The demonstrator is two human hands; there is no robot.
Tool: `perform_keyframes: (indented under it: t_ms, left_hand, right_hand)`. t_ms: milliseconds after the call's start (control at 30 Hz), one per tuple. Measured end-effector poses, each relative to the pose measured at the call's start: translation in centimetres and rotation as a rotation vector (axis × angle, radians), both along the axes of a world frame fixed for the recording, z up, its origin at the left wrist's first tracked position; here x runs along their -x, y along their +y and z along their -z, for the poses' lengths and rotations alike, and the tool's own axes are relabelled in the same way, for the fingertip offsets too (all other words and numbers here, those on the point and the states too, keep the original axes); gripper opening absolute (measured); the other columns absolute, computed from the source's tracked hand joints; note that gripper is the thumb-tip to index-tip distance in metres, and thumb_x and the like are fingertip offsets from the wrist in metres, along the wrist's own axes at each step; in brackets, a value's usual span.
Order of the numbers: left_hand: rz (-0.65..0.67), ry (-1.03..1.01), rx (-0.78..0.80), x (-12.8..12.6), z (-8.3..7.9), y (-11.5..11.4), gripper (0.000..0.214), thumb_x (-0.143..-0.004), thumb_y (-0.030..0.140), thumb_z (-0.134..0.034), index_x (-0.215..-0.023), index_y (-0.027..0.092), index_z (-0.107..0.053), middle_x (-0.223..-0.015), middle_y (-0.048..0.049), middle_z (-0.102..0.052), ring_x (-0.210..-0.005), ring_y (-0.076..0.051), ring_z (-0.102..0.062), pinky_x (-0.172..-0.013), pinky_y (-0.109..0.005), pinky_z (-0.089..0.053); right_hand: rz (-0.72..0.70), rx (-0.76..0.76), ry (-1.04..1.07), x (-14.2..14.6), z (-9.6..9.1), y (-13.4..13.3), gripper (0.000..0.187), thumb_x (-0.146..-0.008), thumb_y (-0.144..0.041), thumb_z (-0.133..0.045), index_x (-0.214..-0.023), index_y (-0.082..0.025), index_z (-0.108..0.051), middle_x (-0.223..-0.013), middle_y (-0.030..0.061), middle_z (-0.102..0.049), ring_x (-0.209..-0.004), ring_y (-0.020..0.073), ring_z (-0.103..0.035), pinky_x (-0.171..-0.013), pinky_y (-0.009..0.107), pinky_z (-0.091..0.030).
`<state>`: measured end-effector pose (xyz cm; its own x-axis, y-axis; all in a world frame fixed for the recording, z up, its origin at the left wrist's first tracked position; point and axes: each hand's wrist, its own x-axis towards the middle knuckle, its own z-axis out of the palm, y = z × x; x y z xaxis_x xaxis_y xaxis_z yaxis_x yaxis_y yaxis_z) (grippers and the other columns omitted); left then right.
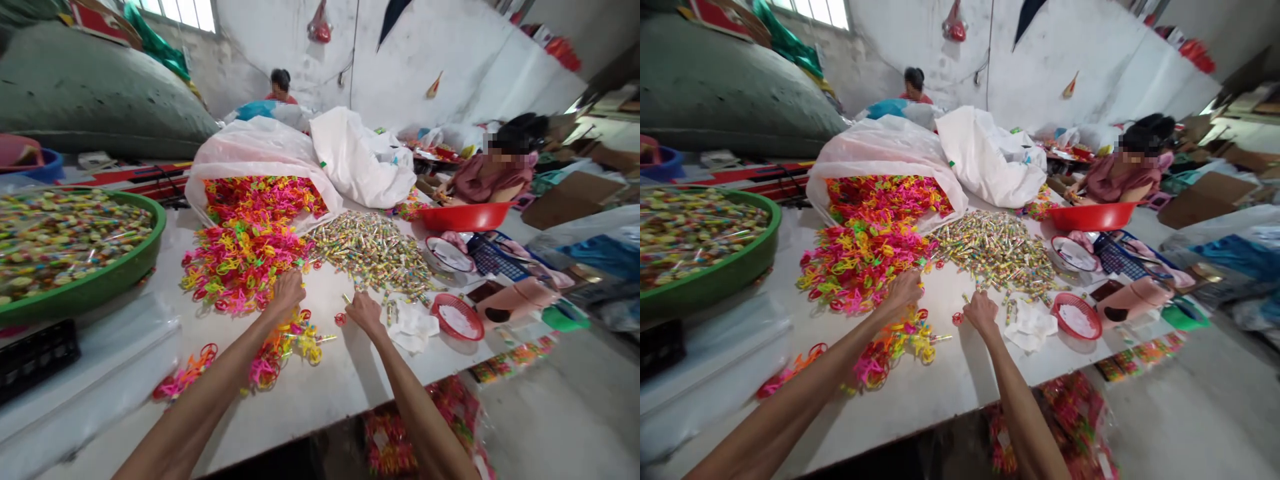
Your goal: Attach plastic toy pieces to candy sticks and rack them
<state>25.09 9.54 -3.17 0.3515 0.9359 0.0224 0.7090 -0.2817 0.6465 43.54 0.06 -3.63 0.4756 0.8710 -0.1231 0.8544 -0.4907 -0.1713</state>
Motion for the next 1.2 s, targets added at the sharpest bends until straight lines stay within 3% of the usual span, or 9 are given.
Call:
perform_keyframes:
  t_ms: [300,400,467,600,667,767,933,1067,1200]
  left_hand:
    - [-0.316,-0.864,0.257,4.4,-2.3,-1.2,0.020,-0.063,0.033,-0.052,-0.075,0.017,-0.054,-0.069,-0.0009,-0.058,-0.069,-0.016,-0.057,-0.066,-0.029,-0.045]
    - [-0.382,-1.062,0.416,6.2,-3.1,-2.8,0.015,-0.059,0.030,-0.052,-0.063,0.017,-0.046,-0.055,0.0025,-0.051,-0.055,-0.014,-0.056,-0.055,-0.028,-0.046]
    - [-0.381,-1.140,0.510,7.0,-3.4,-4.4,0.012,-0.059,0.026,-0.052,-0.064,0.017,-0.046,-0.054,0.0029,-0.051,-0.053,-0.014,-0.057,-0.051,-0.028,-0.047]
    - [-0.380,-1.276,0.740,7.7,-3.4,-7.5,0.013,-0.066,0.023,-0.056,-0.077,0.017,-0.051,-0.064,0.0003,-0.059,-0.055,-0.014,-0.060,-0.045,-0.025,-0.047]
    - [-0.366,-1.342,0.872,7.9,-3.4,-8.8,0.013,-0.070,0.024,-0.056,-0.080,0.017,-0.052,-0.066,-0.0002,-0.061,-0.055,-0.014,-0.060,-0.045,-0.024,-0.048]
    - [-0.258,-1.370,0.922,8.2,-3.4,-10.2,0.023,-0.068,0.023,-0.063,-0.088,0.015,-0.056,-0.075,-0.0020,-0.063,-0.061,-0.013,-0.060,-0.054,-0.024,-0.050]
    - [-0.197,-1.290,0.717,9.2,-3.2,-11.4,0.052,-0.055,0.011,-0.072,-0.104,0.015,-0.055,-0.076,0.0000,-0.065,-0.065,-0.011,-0.059,-0.063,-0.021,-0.046]
    - [-0.077,-1.177,0.722,10.4,-3.1,-11.9,0.049,-0.064,0.022,-0.068,-0.111,0.015,-0.056,-0.088,-0.0046,-0.066,-0.074,-0.014,-0.059,-0.069,-0.025,-0.045]
    - [-0.057,-1.071,0.690,11.1,-2.7,-12.2,0.033,-0.066,0.026,-0.067,-0.097,0.014,-0.066,-0.081,-0.0050,-0.067,-0.065,-0.012,-0.056,-0.063,-0.024,-0.043]
  right_hand:
    - [0.019,-0.090,0.176,-0.1,-1.2,1.7,0.012,-0.063,-0.014,-0.054,-0.073,-0.011,-0.059,-0.084,0.0173,-0.064,-0.087,0.0311,-0.059,-0.068,0.035,-0.040]
    - [-0.009,-0.152,0.339,1.9,-2.0,1.1,0.010,-0.068,-0.021,-0.050,-0.070,-0.013,-0.056,-0.077,0.0125,-0.065,-0.073,0.0246,-0.063,-0.060,0.031,-0.042]
    - [-0.047,-0.215,0.545,3.9,-2.5,0.2,0.012,-0.072,-0.025,-0.047,-0.074,-0.015,-0.053,-0.074,0.0068,-0.066,-0.061,0.0172,-0.062,-0.055,0.026,-0.043]
    - [-0.002,-0.535,1.288,8.2,-3.9,-1.6,0.015,-0.069,-0.027,-0.056,-0.080,-0.018,-0.050,-0.063,-0.0007,-0.063,-0.048,0.0102,-0.055,-0.051,0.023,-0.043]
    - [-0.001,-0.608,1.442,10.1,-4.4,-2.2,0.017,-0.066,-0.027,-0.063,-0.077,-0.018,-0.054,-0.054,-0.0029,-0.059,-0.045,0.0090,-0.052,-0.048,0.021,-0.040]
    - [-0.070,-0.537,1.410,12.0,-4.7,-2.7,0.019,-0.061,-0.028,-0.070,-0.072,-0.016,-0.060,-0.050,-0.0036,-0.056,-0.043,0.0084,-0.049,-0.045,0.020,-0.037]
    - [-0.135,-0.400,1.435,12.8,-4.2,-3.4,0.021,-0.061,-0.032,-0.071,-0.070,-0.015,-0.064,-0.048,-0.0023,-0.057,-0.044,0.0101,-0.051,-0.047,0.023,-0.040]
    - [-0.220,-0.273,1.477,12.2,-4.2,-3.8,0.020,-0.063,-0.032,-0.070,-0.070,-0.014,-0.067,-0.046,-0.0013,-0.057,-0.042,0.0095,-0.050,-0.046,0.022,-0.039]
    - [-0.249,-0.205,1.535,11.7,-4.1,-4.4,0.017,-0.067,-0.030,-0.068,-0.071,-0.014,-0.068,-0.049,-0.0006,-0.059,-0.043,0.0091,-0.053,-0.047,0.021,-0.040]
